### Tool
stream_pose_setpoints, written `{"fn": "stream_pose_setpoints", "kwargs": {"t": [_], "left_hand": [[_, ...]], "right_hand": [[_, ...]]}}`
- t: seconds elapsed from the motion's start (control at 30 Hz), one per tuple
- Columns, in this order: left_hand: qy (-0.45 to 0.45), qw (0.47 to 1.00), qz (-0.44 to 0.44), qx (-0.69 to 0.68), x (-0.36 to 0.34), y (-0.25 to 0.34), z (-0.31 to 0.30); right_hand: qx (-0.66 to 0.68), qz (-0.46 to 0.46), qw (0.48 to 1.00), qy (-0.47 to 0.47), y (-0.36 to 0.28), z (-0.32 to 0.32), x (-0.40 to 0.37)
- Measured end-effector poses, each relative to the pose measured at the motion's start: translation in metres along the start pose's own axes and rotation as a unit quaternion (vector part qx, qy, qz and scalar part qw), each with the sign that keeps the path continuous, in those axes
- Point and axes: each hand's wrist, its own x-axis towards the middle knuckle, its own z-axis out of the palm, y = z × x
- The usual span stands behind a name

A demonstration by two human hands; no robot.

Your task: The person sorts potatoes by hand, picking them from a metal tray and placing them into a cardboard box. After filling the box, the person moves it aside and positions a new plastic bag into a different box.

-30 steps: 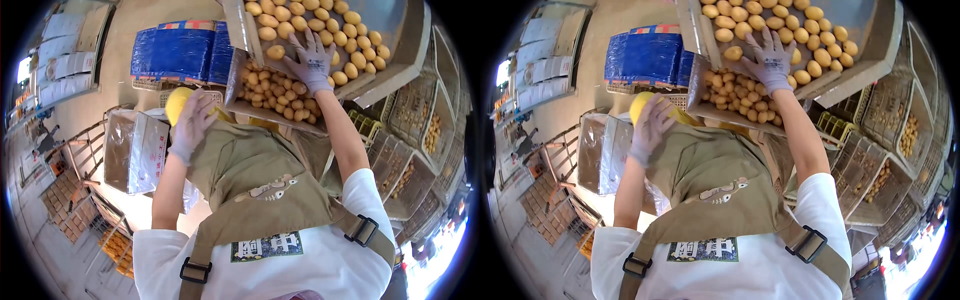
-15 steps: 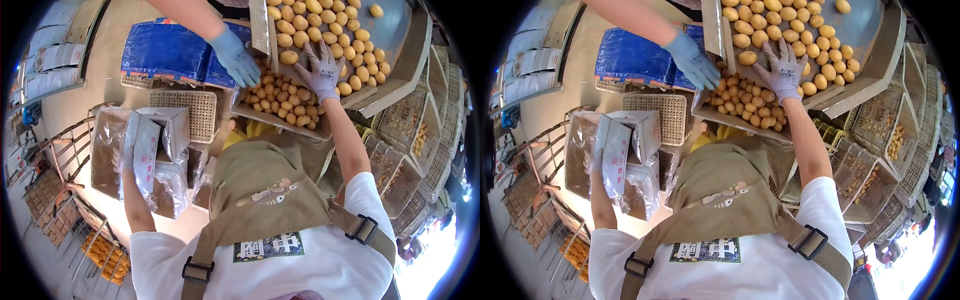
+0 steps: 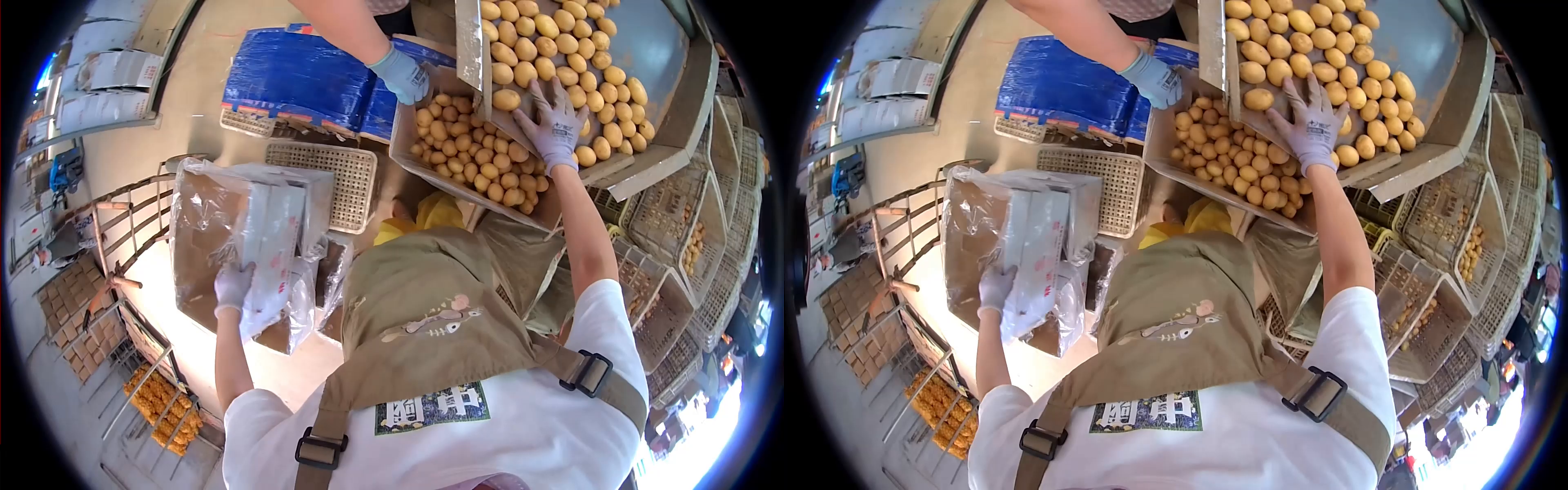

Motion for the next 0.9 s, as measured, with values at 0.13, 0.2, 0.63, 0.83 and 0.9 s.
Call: {"fn": "stream_pose_setpoints", "kwargs": {"t": [0.13,0.2,0.63,0.83,0.9], "left_hand": [[-0.053,0.995,0.075,-0.037,-0.058,0.050,-0.033],[-0.076,0.992,0.103,-0.006,-0.076,0.059,-0.032],[-0.026,0.885,0.462,0.041,-0.100,0.159,-0.055],[0.015,0.808,0.585,0.064,-0.059,0.245,-0.079],[0.027,0.770,0.633,0.074,-0.044,0.285,-0.085]], "right_hand": [[0.005,0.005,1.000,-0.010,-0.001,-0.004,0.001],[-0.002,0.008,1.000,-0.022,-0.003,-0.009,0.000],[0.016,0.009,1.000,-0.022,-0.003,-0.012,0.001],[0.029,0.001,1.000,-0.007,-0.001,-0.003,-0.001],[0.024,0.000,1.000,-0.009,-0.002,-0.004,-0.001]]}}
